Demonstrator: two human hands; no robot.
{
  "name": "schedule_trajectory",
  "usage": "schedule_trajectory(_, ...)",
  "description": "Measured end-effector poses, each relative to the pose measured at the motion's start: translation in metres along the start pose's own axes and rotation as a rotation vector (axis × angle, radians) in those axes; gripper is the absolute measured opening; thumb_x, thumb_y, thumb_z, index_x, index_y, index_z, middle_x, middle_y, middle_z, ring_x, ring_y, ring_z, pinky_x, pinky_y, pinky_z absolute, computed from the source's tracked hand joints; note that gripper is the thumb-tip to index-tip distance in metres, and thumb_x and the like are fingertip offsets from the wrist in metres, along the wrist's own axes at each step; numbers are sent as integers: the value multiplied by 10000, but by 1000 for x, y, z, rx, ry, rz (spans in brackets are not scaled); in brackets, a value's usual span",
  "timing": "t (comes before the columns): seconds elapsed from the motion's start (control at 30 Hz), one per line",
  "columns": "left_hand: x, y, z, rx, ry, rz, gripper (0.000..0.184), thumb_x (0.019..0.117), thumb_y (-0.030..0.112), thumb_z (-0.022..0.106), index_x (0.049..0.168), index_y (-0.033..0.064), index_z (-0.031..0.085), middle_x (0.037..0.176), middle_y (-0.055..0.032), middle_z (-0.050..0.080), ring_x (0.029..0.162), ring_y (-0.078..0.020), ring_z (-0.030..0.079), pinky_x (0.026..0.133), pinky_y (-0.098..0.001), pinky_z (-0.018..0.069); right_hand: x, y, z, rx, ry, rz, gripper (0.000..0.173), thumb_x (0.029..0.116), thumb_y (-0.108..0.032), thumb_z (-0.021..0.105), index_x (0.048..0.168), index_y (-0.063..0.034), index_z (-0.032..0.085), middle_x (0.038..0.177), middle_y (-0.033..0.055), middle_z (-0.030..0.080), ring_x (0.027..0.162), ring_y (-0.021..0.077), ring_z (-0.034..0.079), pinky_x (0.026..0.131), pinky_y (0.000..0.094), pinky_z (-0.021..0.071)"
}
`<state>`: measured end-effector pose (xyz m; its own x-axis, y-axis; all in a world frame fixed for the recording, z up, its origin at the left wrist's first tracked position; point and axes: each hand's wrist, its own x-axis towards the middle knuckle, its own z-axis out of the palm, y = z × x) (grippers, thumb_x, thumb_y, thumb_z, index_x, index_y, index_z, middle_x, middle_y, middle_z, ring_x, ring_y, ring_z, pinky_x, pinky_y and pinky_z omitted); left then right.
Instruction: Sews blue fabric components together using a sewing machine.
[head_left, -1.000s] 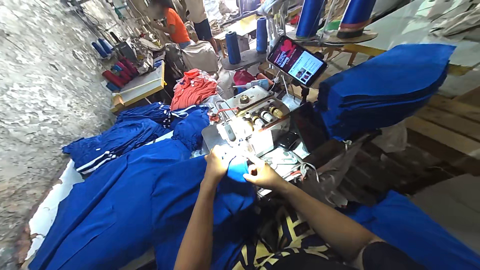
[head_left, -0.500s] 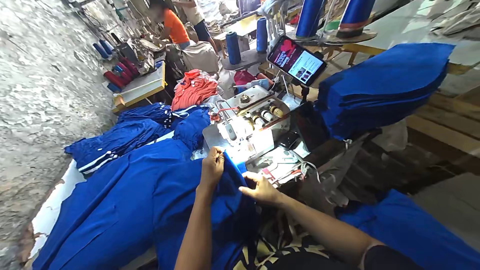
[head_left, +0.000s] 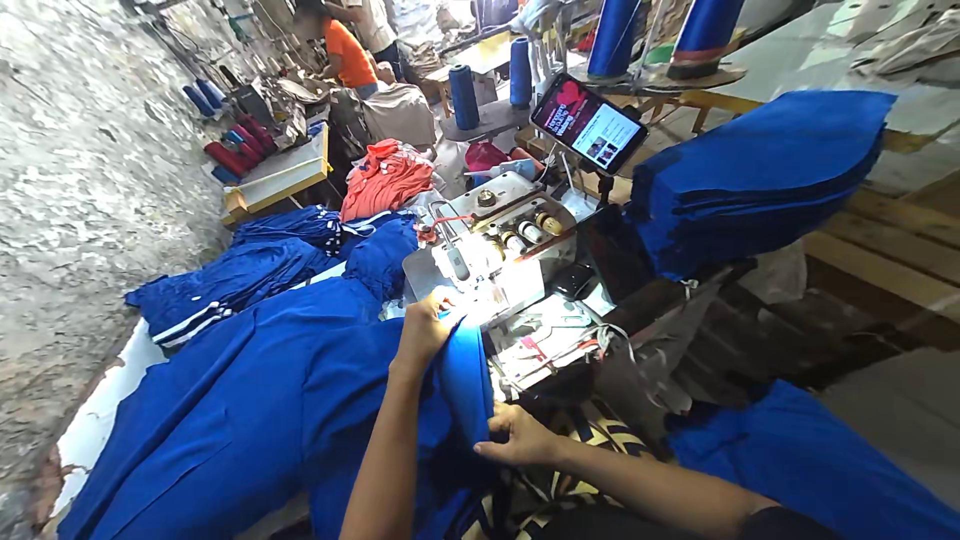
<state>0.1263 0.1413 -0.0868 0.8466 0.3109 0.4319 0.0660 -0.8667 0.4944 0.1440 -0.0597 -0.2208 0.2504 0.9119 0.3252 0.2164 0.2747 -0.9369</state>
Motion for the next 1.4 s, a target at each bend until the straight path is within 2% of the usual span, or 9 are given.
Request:
schedule_trajectory(0.1, -1, 3, 0, 61, -31, 38, 109, 904, 31, 696, 961, -38, 758, 959, -171, 751, 917, -271, 734, 882, -435, 576, 0, 4, 3, 11, -75, 139, 393, 959, -238, 641, 689, 48, 618, 699, 78, 564, 708, 92, 528, 665, 276, 424)
schedule_trajectory(0.23, -13, 10, 12, 254, 30, 142, 176, 932, -10, 639, 1004, 16, 797, 1064, -239, 709, 1019, -383, 701, 923, -509, 563, -12, 11, 2, -2, -91, 183, 334, 967, -198, 642, 818, 93, 710, 884, 184, 692, 847, 158, 642, 787, 317, 513)
schedule_trajectory(0.33, -30, 34, 30, 539, 53, 91, 342, 921, -60, 563, 1149, 80, 777, 1154, -233, 711, 1121, -458, 654, 984, -668, 414, -30, 21, -5, -31, -78, 194, 382, 968, -211, 643, 737, 92, 653, 837, 175, 663, 800, 157, 612, 737, 310, 492)
schedule_trajectory(0.4, -37, 59, 40, 560, 3, -68, 398, 948, -30, 503, 1261, 76, 726, 1247, -209, 697, 1213, -453, 619, 1035, -703, 349, -40, 26, -14, -48, -73, 241, 404, 974, -235, 641, 718, 78, 638, 784, 141, 638, 747, 134, 582, 701, 307, 475)
schedule_trajectory(0.53, -45, 55, 79, 574, 432, 15, 204, 957, 59, 591, 1005, 0, 780, 992, -153, 772, 985, -370, 730, 975, -631, 437, -51, 33, -25, -46, 26, 191, 397, 961, -250, 660, 713, 60, 672, 740, 105, 644, 721, 89, 585, 684, 261, 477)
schedule_trajectory(0.67, -54, 35, 100, 629, 498, 16, 265, 984, 155, 570, 1090, 33, 780, 1092, -152, 765, 1086, -372, 712, 1067, -704, 349, -53, 33, -29, -38, 87, 132, 412, 953, -227, 657, 650, 50, 619, 684, 76, 589, 733, 82, 560, 697, 239, 449)
schedule_trajectory(1.17, -33, 50, 46, 204, 28, -176, 430, 1003, 382, 550, 1287, 111, 726, 1334, -121, 685, 1331, -403, 567, 1086, -846, 41, -61, 3, -45, -156, 236, -207, 408, 942, -237, 675, 603, -29, 587, 662, 62, 637, 889, 145, 652, 912, 257, 477)
schedule_trajectory(1.3, -28, 51, 21, 168, -196, -225, 422, 1032, 359, 531, 1385, 167, 662, 1479, -81, 583, 1461, -339, 433, 1141, -789, -17, -54, -2, -43, -177, 150, -321, 402, 958, -187, 651, 606, -17, 557, 640, 91, 571, 762, 162, 606, 756, 245, 478)
schedule_trajectory(1.4, -32, 43, 21, 178, -120, -169, 359, 1018, 308, 564, 1312, 172, 718, 1411, -73, 640, 1399, -343, 511, 1135, -797, 67, -49, -3, -41, -187, 87, -338, 391, 967, -171, 642, 620, -4, 577, 633, 99, 564, 726, 171, 597, 724, 252, 480)
